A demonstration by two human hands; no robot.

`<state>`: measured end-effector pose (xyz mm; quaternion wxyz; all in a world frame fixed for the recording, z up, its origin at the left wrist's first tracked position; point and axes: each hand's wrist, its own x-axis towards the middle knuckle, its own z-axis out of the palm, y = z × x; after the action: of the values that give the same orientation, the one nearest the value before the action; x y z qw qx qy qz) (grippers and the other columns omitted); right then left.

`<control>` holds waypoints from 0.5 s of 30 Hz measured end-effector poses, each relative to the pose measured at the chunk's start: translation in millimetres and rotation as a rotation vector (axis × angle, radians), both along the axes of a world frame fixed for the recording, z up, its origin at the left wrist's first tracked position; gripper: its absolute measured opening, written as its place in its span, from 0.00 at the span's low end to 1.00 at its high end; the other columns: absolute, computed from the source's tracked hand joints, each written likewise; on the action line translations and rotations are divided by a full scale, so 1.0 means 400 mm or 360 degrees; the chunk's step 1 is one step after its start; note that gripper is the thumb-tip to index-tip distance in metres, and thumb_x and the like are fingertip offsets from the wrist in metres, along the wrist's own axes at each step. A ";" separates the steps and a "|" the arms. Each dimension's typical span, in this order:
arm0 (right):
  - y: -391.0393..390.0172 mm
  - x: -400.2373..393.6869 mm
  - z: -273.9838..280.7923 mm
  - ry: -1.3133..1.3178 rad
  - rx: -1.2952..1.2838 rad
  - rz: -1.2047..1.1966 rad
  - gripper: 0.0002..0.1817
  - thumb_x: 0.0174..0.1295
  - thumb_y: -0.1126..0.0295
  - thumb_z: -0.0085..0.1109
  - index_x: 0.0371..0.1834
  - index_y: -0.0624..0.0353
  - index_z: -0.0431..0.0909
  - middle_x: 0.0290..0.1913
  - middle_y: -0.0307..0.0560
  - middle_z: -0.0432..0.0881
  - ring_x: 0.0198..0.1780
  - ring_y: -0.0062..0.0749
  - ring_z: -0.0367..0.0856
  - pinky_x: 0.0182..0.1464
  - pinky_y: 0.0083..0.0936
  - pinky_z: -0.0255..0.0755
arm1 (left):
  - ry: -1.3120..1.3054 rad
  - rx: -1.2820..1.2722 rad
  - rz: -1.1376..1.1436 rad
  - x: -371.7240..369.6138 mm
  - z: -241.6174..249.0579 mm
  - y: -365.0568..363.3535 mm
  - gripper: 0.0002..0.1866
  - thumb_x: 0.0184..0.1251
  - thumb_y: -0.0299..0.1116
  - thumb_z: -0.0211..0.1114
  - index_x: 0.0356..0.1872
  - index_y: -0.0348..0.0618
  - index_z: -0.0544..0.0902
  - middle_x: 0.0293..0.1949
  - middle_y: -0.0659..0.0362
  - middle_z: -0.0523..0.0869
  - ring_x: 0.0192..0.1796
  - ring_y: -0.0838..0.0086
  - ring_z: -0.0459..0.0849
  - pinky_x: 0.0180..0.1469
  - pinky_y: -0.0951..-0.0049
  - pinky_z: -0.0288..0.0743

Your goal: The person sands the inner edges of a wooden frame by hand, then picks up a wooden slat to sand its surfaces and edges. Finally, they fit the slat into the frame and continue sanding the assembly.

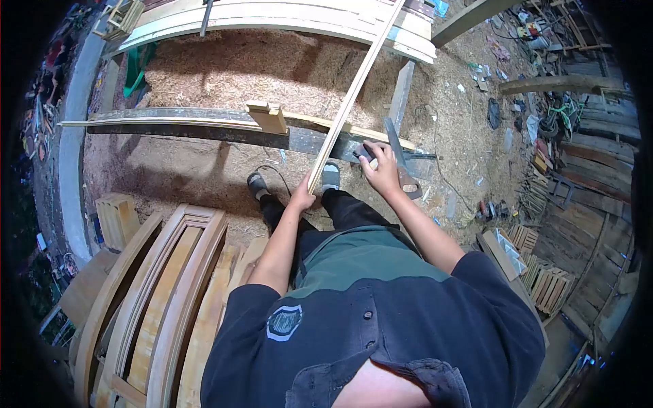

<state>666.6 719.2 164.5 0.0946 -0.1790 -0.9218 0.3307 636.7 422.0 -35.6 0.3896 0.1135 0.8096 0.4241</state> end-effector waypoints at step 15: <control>-0.119 -0.051 -0.206 -0.0155 -0.0586 -0.0300 0.23 0.61 0.65 0.83 0.61 0.51 0.92 0.62 0.55 0.82 0.62 0.48 0.84 0.64 0.39 0.82 | 0.0614 -0.0273 -0.0035 -0.150 0.149 0.196 0.59 0.59 0.33 0.82 0.90 0.38 0.55 0.87 0.36 0.62 0.87 0.41 0.63 0.86 0.51 0.63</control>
<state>646.3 671.4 82.0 0.0462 -0.2944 -0.8285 0.4741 576.9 500.5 24.2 0.2402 0.1677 0.9011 0.3197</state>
